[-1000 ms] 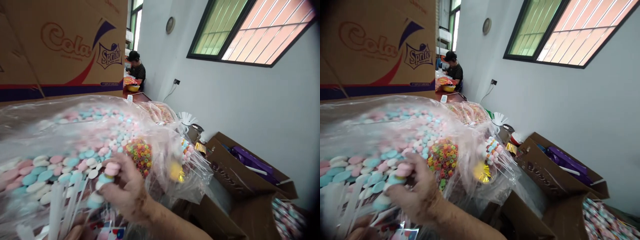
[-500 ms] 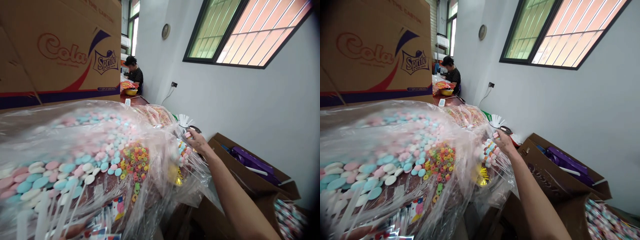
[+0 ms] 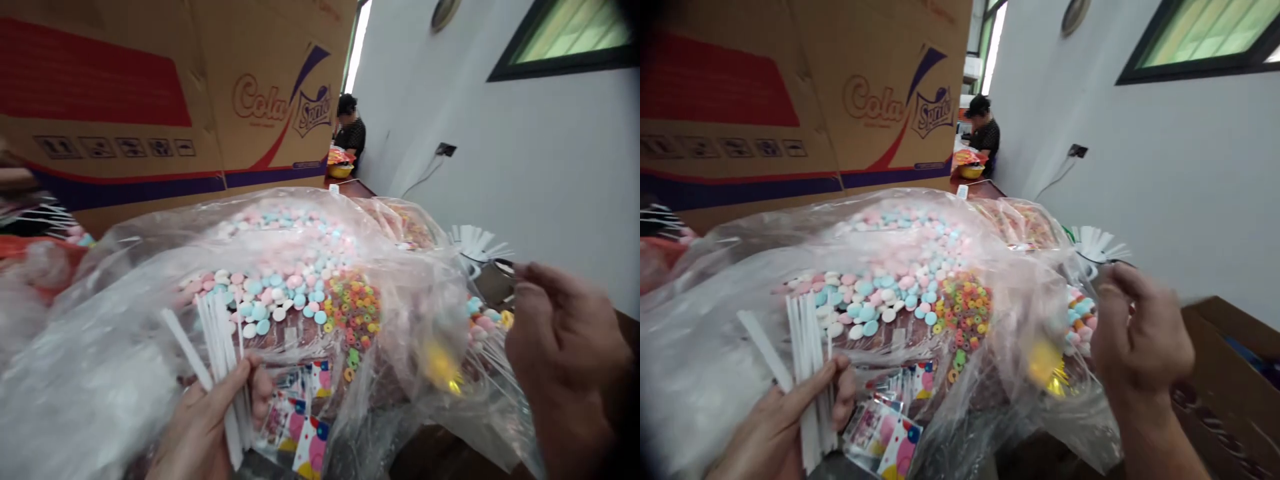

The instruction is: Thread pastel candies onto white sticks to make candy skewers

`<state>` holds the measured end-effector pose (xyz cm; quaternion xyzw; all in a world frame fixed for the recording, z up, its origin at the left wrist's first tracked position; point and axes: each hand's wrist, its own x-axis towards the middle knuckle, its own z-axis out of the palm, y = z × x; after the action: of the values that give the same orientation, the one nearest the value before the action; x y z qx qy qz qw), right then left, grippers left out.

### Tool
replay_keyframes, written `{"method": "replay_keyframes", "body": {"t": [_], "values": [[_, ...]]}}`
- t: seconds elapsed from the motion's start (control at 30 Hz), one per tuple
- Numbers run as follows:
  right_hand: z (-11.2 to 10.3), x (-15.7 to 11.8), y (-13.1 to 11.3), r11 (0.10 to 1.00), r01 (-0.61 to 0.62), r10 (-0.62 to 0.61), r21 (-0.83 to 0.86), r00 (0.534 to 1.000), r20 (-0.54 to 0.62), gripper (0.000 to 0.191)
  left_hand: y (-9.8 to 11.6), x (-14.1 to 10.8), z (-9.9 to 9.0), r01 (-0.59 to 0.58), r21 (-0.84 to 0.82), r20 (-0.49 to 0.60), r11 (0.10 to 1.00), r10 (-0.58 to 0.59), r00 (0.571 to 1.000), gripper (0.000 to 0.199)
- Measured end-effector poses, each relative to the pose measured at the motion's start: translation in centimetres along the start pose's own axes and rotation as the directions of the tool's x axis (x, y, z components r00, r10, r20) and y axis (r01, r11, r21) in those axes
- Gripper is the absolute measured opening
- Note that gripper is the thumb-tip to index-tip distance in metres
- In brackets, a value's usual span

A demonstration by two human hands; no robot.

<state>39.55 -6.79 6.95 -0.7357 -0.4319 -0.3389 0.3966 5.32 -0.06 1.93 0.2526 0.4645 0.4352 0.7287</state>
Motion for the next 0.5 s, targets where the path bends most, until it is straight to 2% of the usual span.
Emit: {"method": "replay_keyframes", "body": {"t": [0.03, 0.07, 0.1, 0.13, 0.2, 0.27, 0.33, 0.4, 0.5], "values": [[-0.3, -1.4, -2.4, 0.994, 0.097, -0.095, 0.058, 0.995, -0.035, 0.030, 0.4, -0.2, 0.7, -0.031, -0.049, -0.014, 0.998, 0.030, 0.999, 0.027], [-0.4, -2.9, -4.8, 0.944, 0.275, -0.279, 0.185, 0.960, -0.004, 0.031, 0.6, -0.3, 1.2, -0.043, -0.102, -0.008, 0.994, 0.042, 0.999, 0.026], [-0.3, -4.6, -7.2, 0.858, 0.409, -0.439, 0.312, 0.898, 0.030, 0.032, 0.7, -0.4, 1.8, -0.045, -0.160, 0.014, 0.986, 0.048, 0.999, 0.025], [0.1, -6.3, -9.5, 0.758, 0.492, -0.559, 0.427, 0.829, 0.037, 0.031, 0.6, -0.4, 2.2, -0.026, -0.219, 0.037, 0.975, 0.035, 0.999, 0.024], [1.1, -9.4, -13.4, 0.666, 0.535, -0.550, 0.520, 0.823, -0.142, 0.026, 0.1, -0.4, 2.9, 0.027, -0.310, 0.079, 0.950, -0.002, 0.997, 0.023], [2.1, -11.6, -16.3, 0.629, 0.536, -0.523, 0.563, 0.828, -0.204, 0.028, -0.7, -0.3, 3.3, 0.112, -0.397, 0.168, 0.911, -0.048, 0.985, 0.022], [3.0, -12.7, -17.9, 0.629, 0.500, -0.491, 0.595, 0.849, -0.195, 0.032, -1.5, -0.4, 3.5, 0.139, -0.459, 0.260, 0.877, -0.017, 0.965, 0.020], [3.4, -13.0, -18.4, 0.632, 0.466, -0.484, 0.619, 0.861, -0.154, 0.035, -2.1, -0.6, 3.6, 0.114, -0.489, 0.263, 0.865, 0.021, 0.965, 0.022], [3.5, -13.0, -17.8, 0.613, 0.449, -0.525, 0.650, 0.846, -0.090, 0.039, -2.1, -0.8, 3.6, 0.079, -0.495, 0.228, 0.865, 0.042, 0.973, 0.024]]}}
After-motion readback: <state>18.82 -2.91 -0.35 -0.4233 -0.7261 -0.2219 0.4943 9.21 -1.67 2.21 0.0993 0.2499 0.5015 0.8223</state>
